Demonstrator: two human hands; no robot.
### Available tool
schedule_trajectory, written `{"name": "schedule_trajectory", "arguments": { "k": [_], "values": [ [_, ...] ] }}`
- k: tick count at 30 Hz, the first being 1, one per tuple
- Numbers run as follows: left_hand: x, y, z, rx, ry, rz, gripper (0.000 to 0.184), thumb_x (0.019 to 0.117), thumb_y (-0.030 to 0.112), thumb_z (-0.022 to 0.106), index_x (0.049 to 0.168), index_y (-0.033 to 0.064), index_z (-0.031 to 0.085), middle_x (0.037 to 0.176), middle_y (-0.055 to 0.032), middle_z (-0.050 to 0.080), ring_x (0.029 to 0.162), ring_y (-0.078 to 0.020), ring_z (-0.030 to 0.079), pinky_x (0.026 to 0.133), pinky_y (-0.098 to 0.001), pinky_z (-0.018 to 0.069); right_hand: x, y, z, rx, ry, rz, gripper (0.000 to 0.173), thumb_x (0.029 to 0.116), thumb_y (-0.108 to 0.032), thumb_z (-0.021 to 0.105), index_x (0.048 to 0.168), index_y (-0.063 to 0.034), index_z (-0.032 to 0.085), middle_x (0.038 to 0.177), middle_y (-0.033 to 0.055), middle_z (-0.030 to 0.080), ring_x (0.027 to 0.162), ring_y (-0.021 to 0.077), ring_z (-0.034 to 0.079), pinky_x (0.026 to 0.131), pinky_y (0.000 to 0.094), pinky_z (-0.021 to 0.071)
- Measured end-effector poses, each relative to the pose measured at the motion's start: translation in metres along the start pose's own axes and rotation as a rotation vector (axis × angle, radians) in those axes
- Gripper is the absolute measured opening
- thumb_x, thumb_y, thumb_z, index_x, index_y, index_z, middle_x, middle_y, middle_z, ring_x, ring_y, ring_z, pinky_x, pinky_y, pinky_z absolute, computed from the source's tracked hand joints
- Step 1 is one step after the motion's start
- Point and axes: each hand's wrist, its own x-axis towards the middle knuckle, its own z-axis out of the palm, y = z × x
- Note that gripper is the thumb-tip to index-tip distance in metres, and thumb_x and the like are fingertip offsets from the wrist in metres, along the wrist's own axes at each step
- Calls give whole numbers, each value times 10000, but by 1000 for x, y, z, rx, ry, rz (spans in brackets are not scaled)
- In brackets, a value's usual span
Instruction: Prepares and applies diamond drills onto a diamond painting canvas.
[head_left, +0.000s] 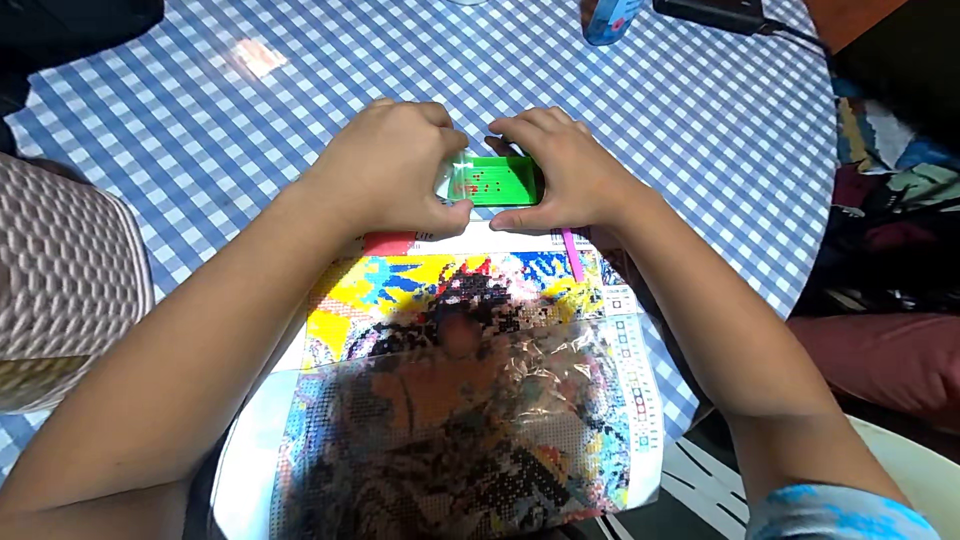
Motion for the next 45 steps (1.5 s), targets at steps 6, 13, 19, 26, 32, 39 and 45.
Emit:
{"name": "schedule_trajectory", "arguments": {
  "k": [6,13,19,26,32,39,45],
  "values": [
    [-2,-16,13,-227,254,112,544,854,315,634,1224,-83,664,1092,-253,682,925,-285,651,808,-411,530,0,2,0,40,27,-16,927,772,-607,753,1433,7,540,1373,206,572,1277,399,512,989,606,401],
    [1,-28,15,-785,409,251,546,943,331,612,1263,-110,584,1098,13,668,1014,-8,627,915,-210,530,-1,-2,0,82,276,-143,912,777,-576,753,1429,25,541,1373,215,585,1294,405,515,1002,631,393],
    [1,-12,7,-1303,335,353,524,940,482,648,1265,72,668,1107,78,733,1030,-73,682,906,-271,568,-6,-29,-18,267,540,-340,583,935,-265,672,1362,114,553,1237,219,631,1161,232,597,972,335,490],
    [-7,6,0,-1424,274,347,376,1007,349,450,1129,197,772,1082,123,756,1037,-1,680,926,-237,552,-3,-56,-39,390,464,-393,263,995,-135,582,1088,84,695,1078,135,641,957,61,613,842,185,514],
    [-15,30,-21,-1415,348,22,505,963,112,236,753,248,674,743,153,710,664,73,621,613,-141,517,-3,-73,-48,256,474,-474,263,933,-142,696,1048,95,708,1055,185,662,940,114,642,834,207,528],
    [-21,49,-44,-1320,466,-39,511,1080,213,126,858,206,586,794,145,698,855,40,670,841,-195,549,1,-106,-65,87,488,-346,169,924,-70,663,1000,80,682,980,198,660,876,189,655,767,267,535],
    [-27,51,-54,-1108,618,-83,406,1091,209,285,900,146,637,832,138,680,845,31,661,797,-206,563,8,-116,-70,82,563,-352,119,918,-56,644,931,56,681,952,168,692,894,155,664,782,260,524]
  ]
}}
